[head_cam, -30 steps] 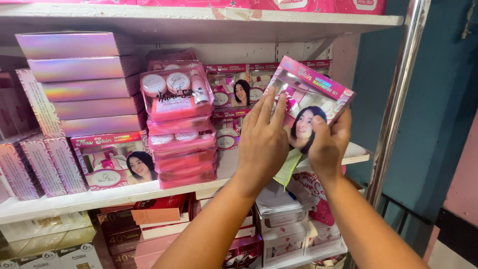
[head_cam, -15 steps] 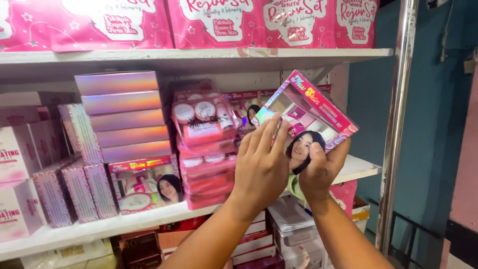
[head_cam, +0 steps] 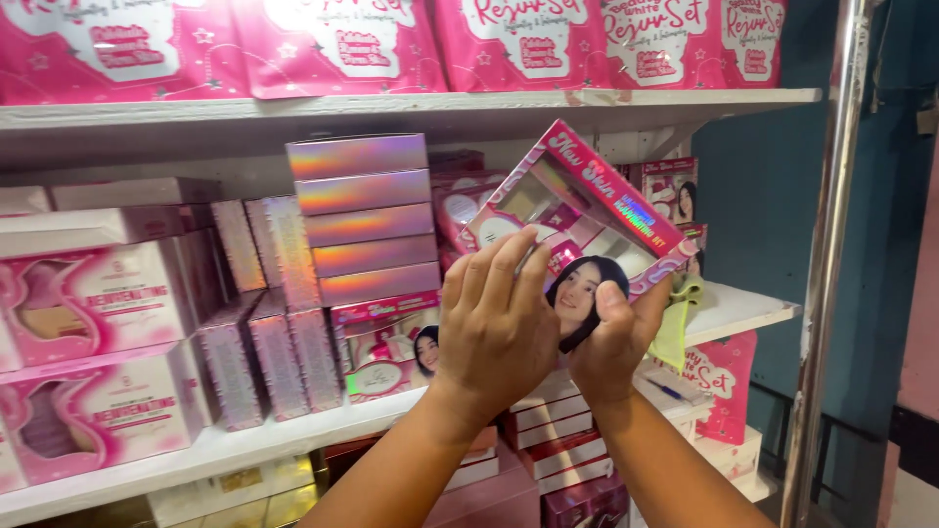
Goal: The person wipes the surfaces of pink cosmetic boxes on a white shelf using a green cloth. They pick up individual boxes, wipe them, and place them back on the shelf in a neat arrangement.
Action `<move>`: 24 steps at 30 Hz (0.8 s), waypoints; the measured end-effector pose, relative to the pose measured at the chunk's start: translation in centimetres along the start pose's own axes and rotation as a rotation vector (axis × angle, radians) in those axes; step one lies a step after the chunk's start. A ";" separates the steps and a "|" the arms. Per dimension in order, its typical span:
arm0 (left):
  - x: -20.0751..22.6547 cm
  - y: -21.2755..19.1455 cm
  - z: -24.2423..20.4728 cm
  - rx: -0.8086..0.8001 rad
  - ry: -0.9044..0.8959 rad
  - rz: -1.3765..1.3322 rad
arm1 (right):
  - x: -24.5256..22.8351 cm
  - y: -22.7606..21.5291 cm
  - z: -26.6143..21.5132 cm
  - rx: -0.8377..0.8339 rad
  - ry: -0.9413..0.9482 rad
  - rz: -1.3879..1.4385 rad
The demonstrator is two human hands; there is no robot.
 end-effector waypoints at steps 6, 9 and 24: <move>-3.4 -5.0 -2.5 0.050 -0.033 0.010 | 1.3 4.2 -4.0 -0.081 -0.026 -0.131; -5.0 -7.5 -3.2 0.058 -0.035 0.023 | 1.1 7.4 -5.1 -0.137 -0.033 -0.150; -15.1 -13.6 -7.4 0.114 -0.310 0.073 | 5.7 21.3 -8.1 -0.332 0.003 -0.332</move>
Point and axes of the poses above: each hand's wrist, its own z-axis towards the middle knuckle, its own y-axis out of the palm, x = y × z, the point moved 2 cm from there along z, towards the middle knuckle, and after that the axes turned 2 degrees about z, right-handed, at the moved point
